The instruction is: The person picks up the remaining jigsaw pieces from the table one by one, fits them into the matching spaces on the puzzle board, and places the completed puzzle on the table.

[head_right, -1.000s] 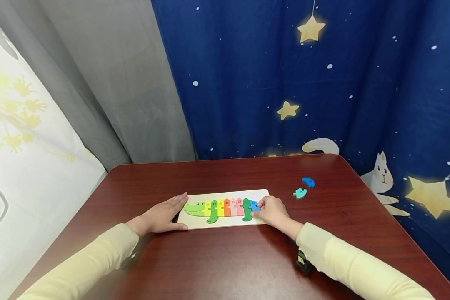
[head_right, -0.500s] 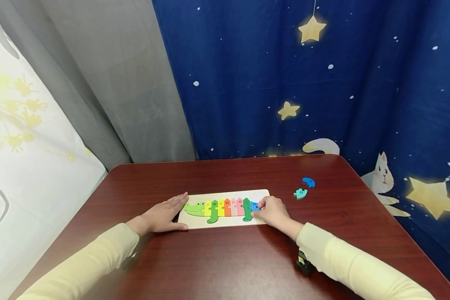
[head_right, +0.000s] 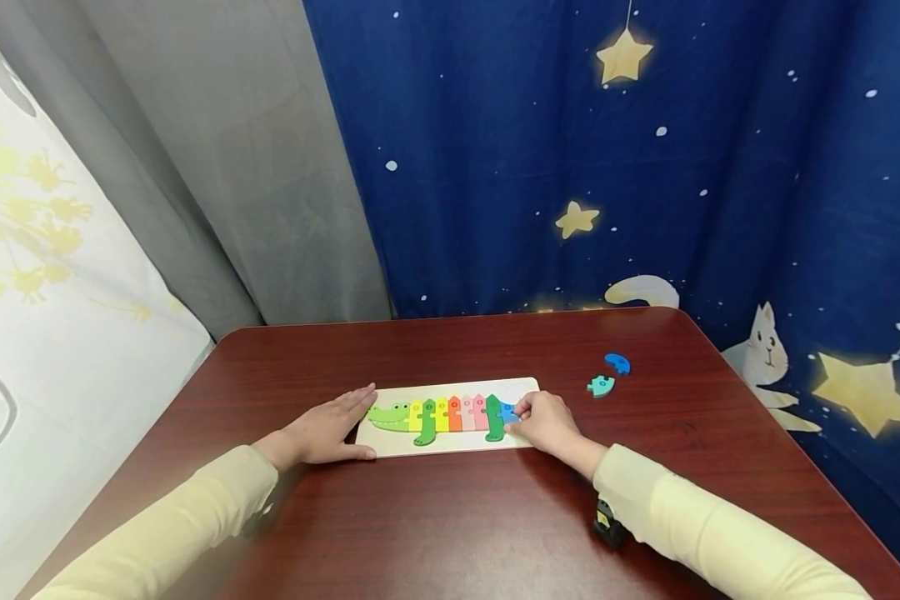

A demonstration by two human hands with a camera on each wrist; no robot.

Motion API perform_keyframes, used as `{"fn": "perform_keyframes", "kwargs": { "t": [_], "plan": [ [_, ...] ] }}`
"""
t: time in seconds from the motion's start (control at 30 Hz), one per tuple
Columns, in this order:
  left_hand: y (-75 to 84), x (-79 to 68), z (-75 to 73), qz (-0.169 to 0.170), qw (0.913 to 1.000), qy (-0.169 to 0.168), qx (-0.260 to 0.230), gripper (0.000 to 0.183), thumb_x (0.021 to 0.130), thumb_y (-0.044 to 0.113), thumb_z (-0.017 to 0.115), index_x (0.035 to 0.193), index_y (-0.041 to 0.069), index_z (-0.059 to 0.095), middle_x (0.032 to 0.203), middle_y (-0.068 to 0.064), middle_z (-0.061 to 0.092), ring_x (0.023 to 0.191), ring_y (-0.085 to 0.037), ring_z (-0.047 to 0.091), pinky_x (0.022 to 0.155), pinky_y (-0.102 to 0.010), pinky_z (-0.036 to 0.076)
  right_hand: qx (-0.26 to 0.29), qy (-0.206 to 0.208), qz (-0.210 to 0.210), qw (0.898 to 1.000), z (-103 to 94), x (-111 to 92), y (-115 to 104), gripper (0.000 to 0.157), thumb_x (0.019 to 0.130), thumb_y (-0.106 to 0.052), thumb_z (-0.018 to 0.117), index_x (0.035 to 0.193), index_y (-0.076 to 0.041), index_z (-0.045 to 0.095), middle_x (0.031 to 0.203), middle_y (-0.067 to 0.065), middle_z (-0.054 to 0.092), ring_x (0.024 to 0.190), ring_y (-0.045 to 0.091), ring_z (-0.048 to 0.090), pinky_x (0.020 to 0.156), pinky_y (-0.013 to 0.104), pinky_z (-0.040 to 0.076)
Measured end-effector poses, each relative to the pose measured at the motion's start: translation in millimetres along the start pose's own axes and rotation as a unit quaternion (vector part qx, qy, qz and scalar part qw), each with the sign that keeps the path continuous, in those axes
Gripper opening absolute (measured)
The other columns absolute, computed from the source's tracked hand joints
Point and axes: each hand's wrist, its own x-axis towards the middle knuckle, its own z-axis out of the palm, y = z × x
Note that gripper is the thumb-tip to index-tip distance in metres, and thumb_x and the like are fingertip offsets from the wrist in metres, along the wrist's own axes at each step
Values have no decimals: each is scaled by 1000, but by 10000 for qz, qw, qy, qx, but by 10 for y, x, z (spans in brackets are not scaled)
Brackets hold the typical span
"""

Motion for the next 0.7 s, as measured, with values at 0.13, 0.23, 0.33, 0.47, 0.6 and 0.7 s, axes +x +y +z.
{"fn": "perform_keyframes", "kwargs": {
  "t": [0.13,0.23,0.33,0.47,0.6,0.7],
  "plan": [
    [4,-3,-7,9,10000,30,-16,109,82,83,36,154,3,21,160,-14,17,145,-25,19,114,-40,22,17,-4,-81,10000,2,-8,-6,20,74,-14,84,83,-5,69,72,1,58,70,16,52,64,30,43],
    [8,-3,-12,-5,10000,13,-8,110,82,84,35,154,3,21,160,-13,17,145,-25,19,114,-40,23,22,-13,-74,10000,2,-10,-10,21,74,-15,85,84,-5,69,72,1,58,70,16,52,65,30,43],
    [12,-6,-18,-28,10000,-24,1,111,81,85,34,155,3,20,160,-13,16,145,-24,19,115,-40,22,30,-10,-58,10000,-2,-12,-6,21,74,-15,85,85,-5,69,73,1,58,71,16,52,65,30,43],
    [14,-4,-19,-48,10000,-39,31,111,81,85,33,155,4,20,160,-13,16,145,-24,18,115,-40,22,51,10,-80,10000,-4,-13,2,21,74,-14,85,85,-5,69,73,1,58,70,16,52,65,30,43],
    [15,1,-13,-45,10000,-25,46,110,82,84,35,155,3,20,160,-13,16,145,-25,18,115,-40,22,72,35,-74,9999,-3,-10,5,21,74,-14,85,85,-5,68,73,1,58,70,16,52,65,30,43],
    [20,-1,-15,-43,10000,-12,42,109,82,83,36,155,3,20,160,-13,16,145,-25,19,115,-40,22,90,53,-62,9999,-1,-11,11,22,74,-14,85,85,-5,68,73,1,58,70,16,52,65,30,43]
  ]
}}
